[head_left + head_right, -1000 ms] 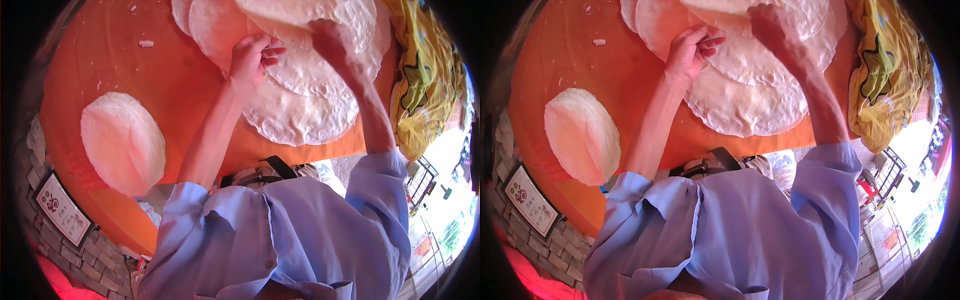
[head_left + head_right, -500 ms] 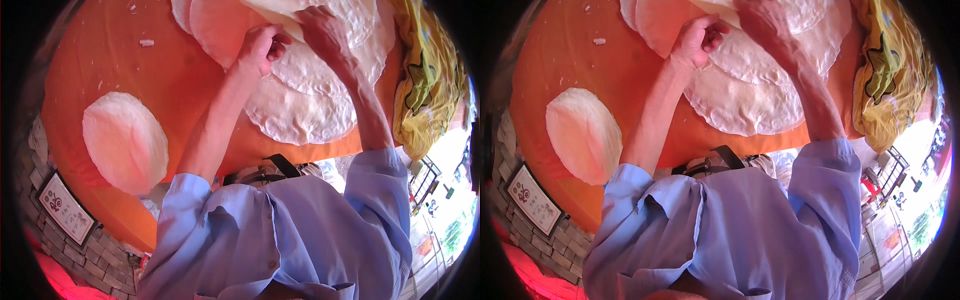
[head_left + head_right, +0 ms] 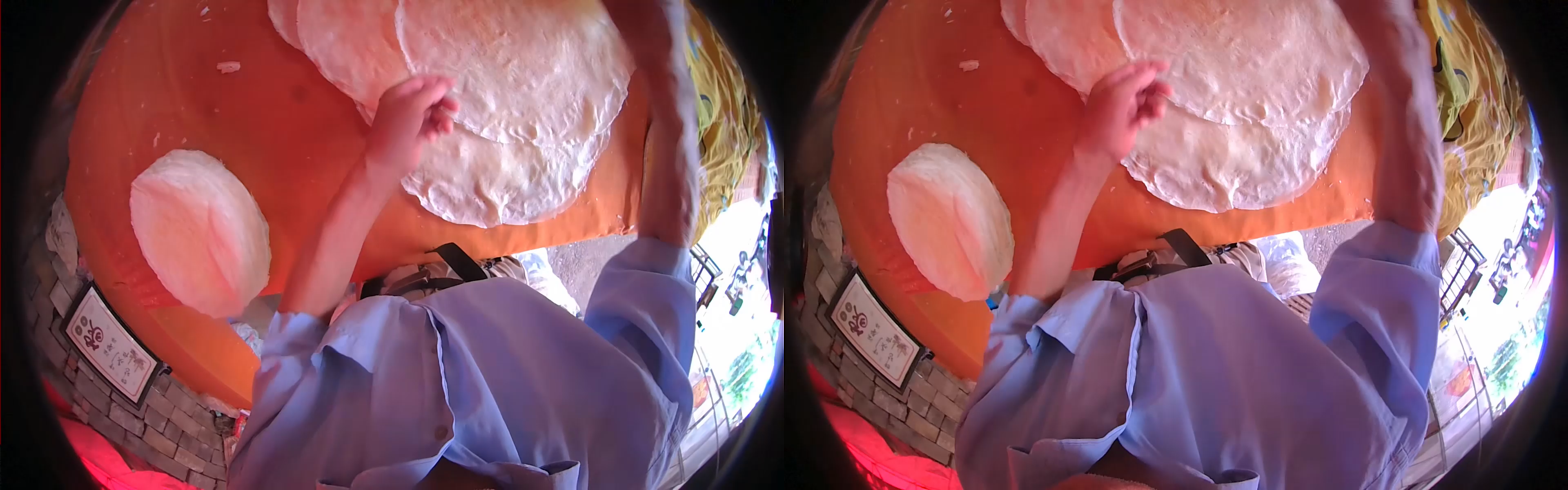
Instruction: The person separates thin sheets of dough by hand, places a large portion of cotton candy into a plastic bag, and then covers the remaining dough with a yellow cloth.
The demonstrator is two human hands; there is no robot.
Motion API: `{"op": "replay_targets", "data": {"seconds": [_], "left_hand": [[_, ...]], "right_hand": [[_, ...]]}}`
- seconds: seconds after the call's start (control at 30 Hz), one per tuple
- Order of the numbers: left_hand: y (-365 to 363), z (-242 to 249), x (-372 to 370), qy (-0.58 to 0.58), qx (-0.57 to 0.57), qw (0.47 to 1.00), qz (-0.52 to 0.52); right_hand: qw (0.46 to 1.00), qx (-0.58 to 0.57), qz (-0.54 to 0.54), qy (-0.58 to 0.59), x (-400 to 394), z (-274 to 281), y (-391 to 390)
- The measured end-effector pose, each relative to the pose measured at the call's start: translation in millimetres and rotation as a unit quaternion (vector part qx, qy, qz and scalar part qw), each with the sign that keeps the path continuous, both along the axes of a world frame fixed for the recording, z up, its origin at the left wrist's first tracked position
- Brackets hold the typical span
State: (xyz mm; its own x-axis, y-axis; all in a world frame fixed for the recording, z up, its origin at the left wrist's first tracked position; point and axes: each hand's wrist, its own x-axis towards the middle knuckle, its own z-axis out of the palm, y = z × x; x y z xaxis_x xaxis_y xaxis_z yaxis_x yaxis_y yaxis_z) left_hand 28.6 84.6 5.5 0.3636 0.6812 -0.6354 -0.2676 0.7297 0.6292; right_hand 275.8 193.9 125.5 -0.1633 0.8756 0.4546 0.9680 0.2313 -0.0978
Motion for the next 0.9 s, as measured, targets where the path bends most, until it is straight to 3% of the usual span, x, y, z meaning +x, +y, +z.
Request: {"op": "replay_targets", "data": {"seconds": [0.03, 0.23, 0.33, 0.43, 0.6, 0.7, 0.9], "left_hand": [[-17, 1, -6, 0.023, -0.021, 1.0, -0.005], [-49, -8, 2, -0.024, -0.078, 0.994, 0.071], [-47, -13, 9, -0.063, -0.078, 0.992, 0.081], [-52, -10, 18, -0.053, -0.088, 0.99, 0.097], [-58, -14, 40, 0.044, -0.08, 0.994, 0.052], [-53, -13, 47, 0.037, -0.095, 0.993, 0.051], [-35, 4, 53, -0.068, -0.046, 0.993, 0.083]], "right_hand": [[0.992, 0.063, -0.021, -0.107, -6, 26, -12], [0.96, -0.259, 0.061, -0.083, -10, -68, -97], [0.961, -0.254, 0.084, -0.071, -13, -109, -120], [0.975, -0.213, 0.071, 0.008, -3, -94, -140], [0.968, -0.233, 0.094, 0.004, 2, -99, -148], [0.973, -0.195, 0.117, 0.031, -2, -105, -152], [0.979, -0.174, 0.103, 0.03, -12, -96, -166]]}}
